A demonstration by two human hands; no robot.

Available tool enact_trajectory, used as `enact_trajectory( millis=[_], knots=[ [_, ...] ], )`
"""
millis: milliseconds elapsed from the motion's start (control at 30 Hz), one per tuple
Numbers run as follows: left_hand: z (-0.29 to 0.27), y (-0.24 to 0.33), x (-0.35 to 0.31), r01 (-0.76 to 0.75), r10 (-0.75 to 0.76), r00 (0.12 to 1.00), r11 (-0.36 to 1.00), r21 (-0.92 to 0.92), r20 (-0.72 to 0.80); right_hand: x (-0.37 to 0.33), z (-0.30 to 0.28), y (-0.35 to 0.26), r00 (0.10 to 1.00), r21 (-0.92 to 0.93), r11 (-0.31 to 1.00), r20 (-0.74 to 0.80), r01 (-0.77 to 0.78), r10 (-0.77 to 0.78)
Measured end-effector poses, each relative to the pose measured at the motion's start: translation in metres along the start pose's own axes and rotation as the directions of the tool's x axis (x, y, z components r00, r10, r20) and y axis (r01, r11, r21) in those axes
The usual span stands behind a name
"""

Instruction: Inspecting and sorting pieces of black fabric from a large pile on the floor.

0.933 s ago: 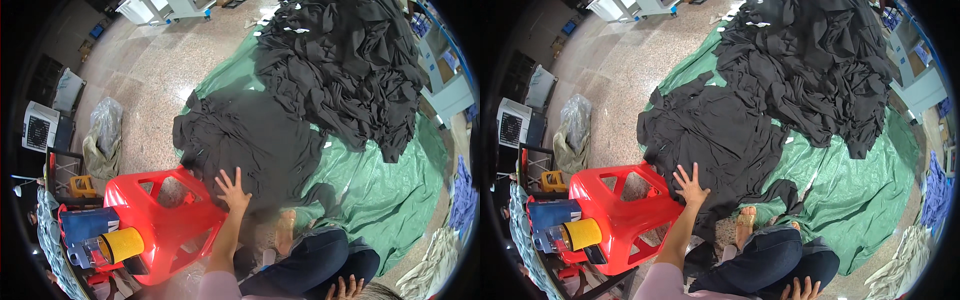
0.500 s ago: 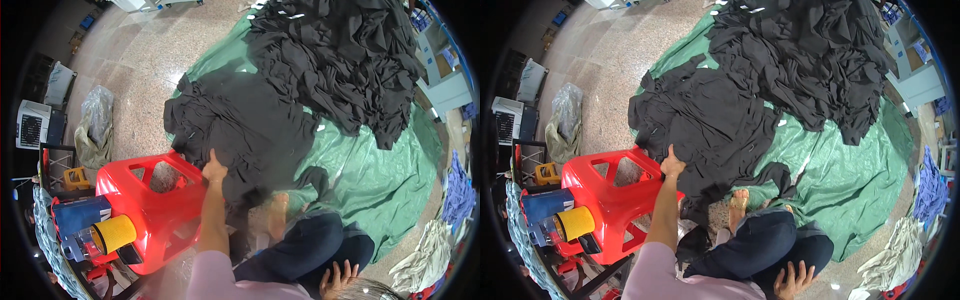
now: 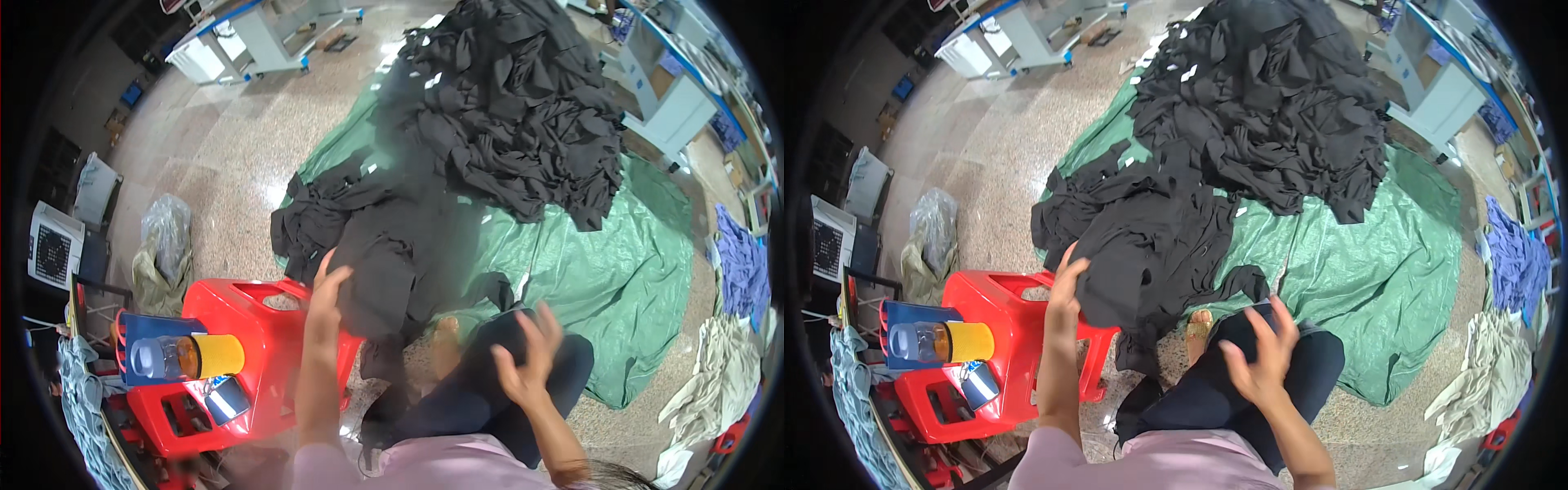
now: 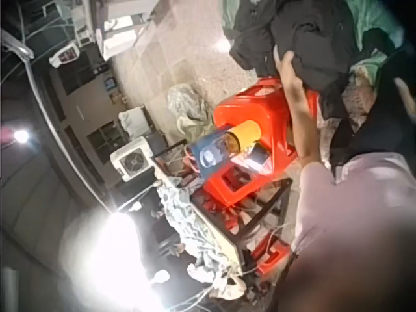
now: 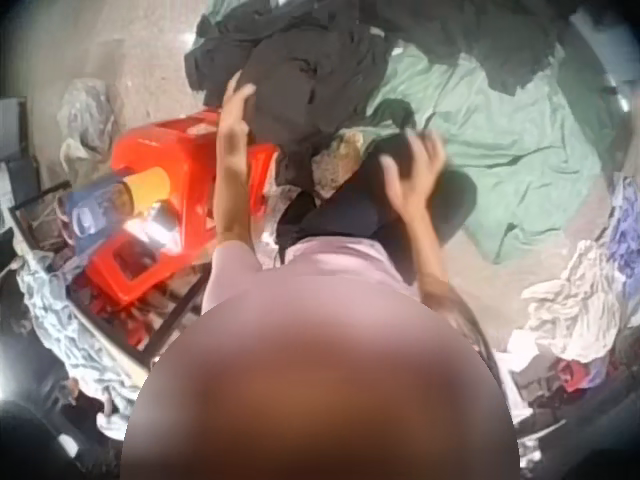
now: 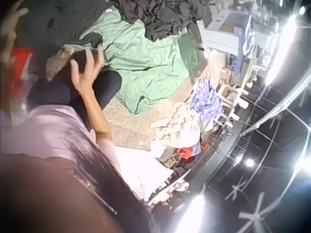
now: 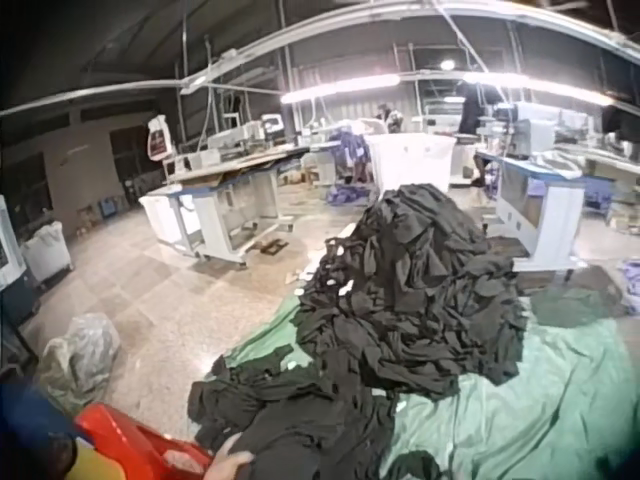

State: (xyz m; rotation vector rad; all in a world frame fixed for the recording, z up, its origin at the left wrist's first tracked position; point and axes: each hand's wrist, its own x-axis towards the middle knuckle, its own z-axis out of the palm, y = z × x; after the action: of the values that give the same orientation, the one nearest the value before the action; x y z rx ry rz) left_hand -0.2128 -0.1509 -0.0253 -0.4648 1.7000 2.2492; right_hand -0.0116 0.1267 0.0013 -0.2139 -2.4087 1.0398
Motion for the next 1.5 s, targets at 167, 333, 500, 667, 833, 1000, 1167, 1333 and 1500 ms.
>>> enact_trajectory(
  millis=[167,333,500,667,833,1000,1167,1333,1500],
  knots=[
    [0.020,0.052,-0.139,-0.221,0.224,0.961,0.974,-0.039,0.162,0.055,0.097,-0.046,0.871,0.829,0.271,0.479,-0.489,0.108],
    [0.043,0.056,-0.246,-0.407,0.408,0.913,0.909,0.093,0.009,0.038,0.068,-0.117,0.697,0.747,0.193,0.664,-0.636,-0.270],
    [0.066,-0.009,-0.313,-0.698,0.451,0.649,0.673,0.245,0.612,0.028,-0.031,-0.074,0.677,0.761,0.287,0.648,-0.581,-0.349],
    [0.085,-0.005,-0.279,-0.408,-0.586,-0.031,0.747,0.525,0.810,-0.020,-0.130,0.063,0.704,0.642,0.604,0.687,-0.472,-0.181],
    [0.115,-0.035,-0.235,-0.538,-0.175,0.589,0.643,0.545,0.789,-0.078,-0.184,0.082,0.873,0.299,0.894,0.456,-0.333,0.173],
    [0.173,-0.066,-0.228,-0.647,0.096,0.611,0.632,0.426,0.786,-0.057,-0.192,0.036,0.975,0.303,0.936,-0.065,-0.182,0.211],
    [0.196,-0.082,-0.243,-0.913,0.483,0.380,0.333,0.235,0.789,-0.023,-0.193,-0.022,0.910,-0.048,0.968,-0.333,0.246,-0.248],
    [0.175,-0.085,-0.220,-0.450,0.048,0.647,0.829,0.331,0.761,-0.017,-0.159,0.031,0.945,-0.111,0.993,-0.319,0.042,-0.076],
    [0.159,-0.111,-0.195,0.241,-0.288,0.712,0.957,0.163,0.640,-0.050,-0.104,0.044,0.976,-0.211,0.977,-0.215,-0.025,-0.021]
  ],
)
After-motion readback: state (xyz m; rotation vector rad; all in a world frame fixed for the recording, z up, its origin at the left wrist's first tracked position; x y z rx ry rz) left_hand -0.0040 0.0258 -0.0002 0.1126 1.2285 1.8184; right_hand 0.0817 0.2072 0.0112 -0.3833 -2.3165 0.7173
